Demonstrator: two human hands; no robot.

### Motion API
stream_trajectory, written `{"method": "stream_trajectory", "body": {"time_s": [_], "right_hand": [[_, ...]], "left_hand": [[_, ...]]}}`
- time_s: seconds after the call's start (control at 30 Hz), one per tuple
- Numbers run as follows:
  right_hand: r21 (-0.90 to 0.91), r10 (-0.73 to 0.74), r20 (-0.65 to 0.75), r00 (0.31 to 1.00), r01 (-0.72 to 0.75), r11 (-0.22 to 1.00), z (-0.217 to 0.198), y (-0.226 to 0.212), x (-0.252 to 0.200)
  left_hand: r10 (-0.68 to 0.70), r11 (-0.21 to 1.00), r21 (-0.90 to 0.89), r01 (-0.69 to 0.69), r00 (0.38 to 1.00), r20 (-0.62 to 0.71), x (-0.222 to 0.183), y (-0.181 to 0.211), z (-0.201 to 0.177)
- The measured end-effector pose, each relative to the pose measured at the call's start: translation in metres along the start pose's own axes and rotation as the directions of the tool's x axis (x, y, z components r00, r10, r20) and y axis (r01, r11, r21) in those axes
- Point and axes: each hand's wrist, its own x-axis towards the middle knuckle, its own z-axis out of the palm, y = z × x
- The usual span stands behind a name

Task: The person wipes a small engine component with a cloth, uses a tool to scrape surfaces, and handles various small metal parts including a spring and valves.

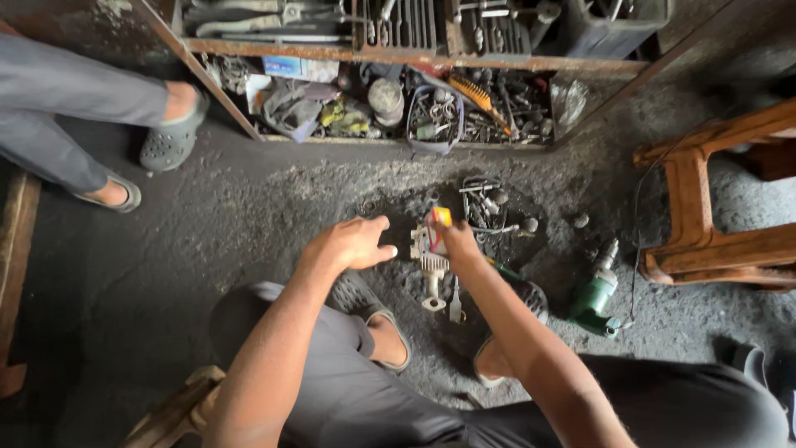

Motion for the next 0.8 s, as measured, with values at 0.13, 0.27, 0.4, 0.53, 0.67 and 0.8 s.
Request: {"method": "stream_trajectory", "body": {"time_s": [0.13, 0.27, 0.4, 0.53, 0.67, 0.8], "right_hand": [[0.45, -0.401, 0.199, 0.894, 0.28, 0.848, 0.053, -0.139, -0.052], [0.085, -0.685, 0.06, 0.726, 0.68, 0.728, 0.066, -0.21, -0.114], [-0.503, -0.859, 0.315, 0.403, 0.839, 0.209, 0.045, -0.15, -0.085], [-0.813, -0.249, 0.472, 0.846, 0.527, 0.248, -0.014, -0.014, -0.026], [-0.936, 0.169, 0.35, 0.922, 0.334, 0.115, -0.066, 0.092, -0.001], [-0.954, 0.196, 0.285, 0.938, 0.259, 0.149, -0.065, 0.136, 0.013]], "left_hand": [[0.001, 1.0, 0.025, -0.001, 1.0, 0.009, 0.01, -0.006, 0.005], [-0.001, 0.999, 0.051, 0.0, 1.0, 0.031, 0.033, -0.028, 0.024], [-0.096, 0.984, -0.147, 0.102, 0.994, 0.048, 0.057, -0.065, 0.029], [-0.289, 0.872, -0.461, 0.163, 0.932, -0.218, 0.095, -0.124, 0.075], [-0.444, 0.16, -0.987, 0.024, 0.895, -0.05, 0.172, -0.158, 0.179], [-0.329, -0.227, -0.968, 0.107, 0.927, 0.179, 0.221, -0.148, 0.266]]}}
